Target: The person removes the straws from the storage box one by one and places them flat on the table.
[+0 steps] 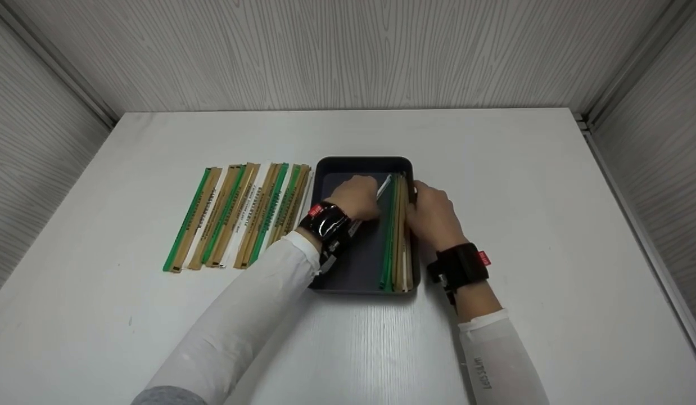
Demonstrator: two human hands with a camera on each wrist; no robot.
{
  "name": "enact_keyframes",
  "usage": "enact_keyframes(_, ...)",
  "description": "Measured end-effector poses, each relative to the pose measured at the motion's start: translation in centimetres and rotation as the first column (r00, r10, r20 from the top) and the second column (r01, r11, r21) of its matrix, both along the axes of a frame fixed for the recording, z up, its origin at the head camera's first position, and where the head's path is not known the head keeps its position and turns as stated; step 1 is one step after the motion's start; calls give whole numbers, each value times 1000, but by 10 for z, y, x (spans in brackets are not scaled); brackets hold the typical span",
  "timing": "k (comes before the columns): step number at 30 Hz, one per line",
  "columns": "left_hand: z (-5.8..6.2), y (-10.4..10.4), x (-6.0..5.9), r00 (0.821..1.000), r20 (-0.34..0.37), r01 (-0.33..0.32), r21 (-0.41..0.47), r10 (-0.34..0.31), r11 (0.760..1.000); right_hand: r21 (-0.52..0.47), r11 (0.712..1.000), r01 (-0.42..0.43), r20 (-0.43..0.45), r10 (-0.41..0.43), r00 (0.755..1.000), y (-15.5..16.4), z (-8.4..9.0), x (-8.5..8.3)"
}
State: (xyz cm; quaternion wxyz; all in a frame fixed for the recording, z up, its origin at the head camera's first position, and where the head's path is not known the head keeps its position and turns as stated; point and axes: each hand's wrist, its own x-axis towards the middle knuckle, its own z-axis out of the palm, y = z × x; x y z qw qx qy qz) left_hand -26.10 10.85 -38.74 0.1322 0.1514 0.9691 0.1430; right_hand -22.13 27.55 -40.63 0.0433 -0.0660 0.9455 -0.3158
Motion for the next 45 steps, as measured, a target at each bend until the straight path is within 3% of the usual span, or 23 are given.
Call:
enact_keyframes(6,13,-9,-1,1000,10,-1,97,0,995,-4,1000,-10,2,10,1000,1,-1,-1)
enact_keyframes(14,50,-41,-1,999,-46,37,254,-26,967,-9,1000,-1,12,1,1000,0,0,0)
enact_keyframes(19,68,-72,1,994,-106,18,320,18,947,-5,1000,-6,10,6,1000,-1,0,0)
enact_keyframes(23,72,-105,-1,989,-120,-45,340,91,939,-2,1000,-6,9,6,1000,-1,0,0)
enact_keyframes(28,62,-151,-4,976,-99,-149,335,192,930,-1,1000,-17,11,17,1000,-1,0,0)
enact_keyframes(34,33,-190,-8,961,-89,-225,304,263,926,-9,1000,-16,20,16,1000,0,0,-1)
enact_keyframes(40,5,-203,-9,956,-52,-265,273,289,925,-9,1000,-4,36,5,999,0,0,-1)
enact_keyframes(45,-9,-200,-11,952,-43,-284,246,304,927,-5,1000,0,36,1,999,-1,-1,-2)
